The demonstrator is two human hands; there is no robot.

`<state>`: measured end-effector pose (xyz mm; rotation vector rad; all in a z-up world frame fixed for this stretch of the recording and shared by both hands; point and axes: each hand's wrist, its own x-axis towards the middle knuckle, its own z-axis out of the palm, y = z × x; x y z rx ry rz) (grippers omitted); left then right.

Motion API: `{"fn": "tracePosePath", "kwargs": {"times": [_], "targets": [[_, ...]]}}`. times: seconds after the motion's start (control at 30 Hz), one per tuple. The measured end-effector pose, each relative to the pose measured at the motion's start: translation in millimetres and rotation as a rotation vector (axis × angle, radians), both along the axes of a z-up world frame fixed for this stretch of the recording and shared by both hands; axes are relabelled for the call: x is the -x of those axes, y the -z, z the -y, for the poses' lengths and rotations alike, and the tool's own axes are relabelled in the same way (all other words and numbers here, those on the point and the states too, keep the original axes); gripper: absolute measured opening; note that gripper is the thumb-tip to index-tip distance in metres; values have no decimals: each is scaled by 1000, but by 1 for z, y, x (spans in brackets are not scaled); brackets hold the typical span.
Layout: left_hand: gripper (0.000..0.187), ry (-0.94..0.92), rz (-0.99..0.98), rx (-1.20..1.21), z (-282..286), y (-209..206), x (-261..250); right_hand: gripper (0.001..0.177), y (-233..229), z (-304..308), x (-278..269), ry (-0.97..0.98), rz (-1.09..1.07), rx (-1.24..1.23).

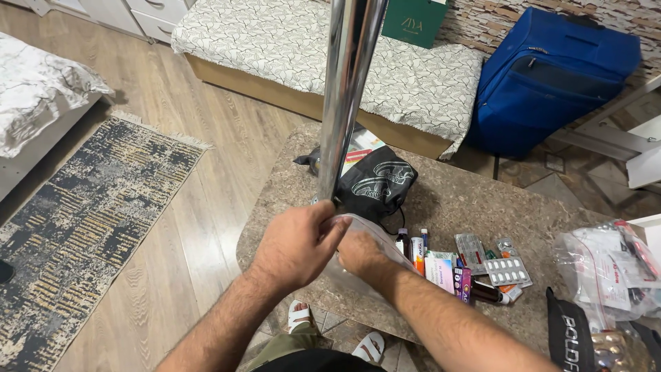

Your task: The person unpacks various medicines, including blister packs and bottles, from a clear plastic bag onto a table. They pick up each item, turn it over to view the label, and then place it back into the bag. The person repeats this process for several different medicine containers.

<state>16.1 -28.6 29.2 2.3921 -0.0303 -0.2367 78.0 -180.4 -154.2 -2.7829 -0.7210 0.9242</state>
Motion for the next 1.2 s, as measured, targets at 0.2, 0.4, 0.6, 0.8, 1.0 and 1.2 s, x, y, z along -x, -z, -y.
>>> {"fn": "tracePosePath", "kwargs": {"times": [0.2, 0.4, 0.6, 0.8, 1.0, 1.2], "targets": [[33, -25, 36, -54, -10, 2, 2, 50, 18, -6, 4, 170, -65, -246], [29, -46, 92, -53, -17, 7, 3, 41, 45, -2, -2, 35, -48, -236], [34, -77, 63, -107, -18, 3, 6, 35, 52, 10, 1, -260, 234, -439], [37, -93, 252, -170, -17, 8, 7, 39, -99, 32, 24, -5, -128, -361], [34, -147, 303, -197, -20, 12, 8, 14, -97, 151, 32, 600, 38, -1230], [59, -99, 472, -145, -14, 10, 11, 32, 39, 202, 26, 809, 48, -657]]}}
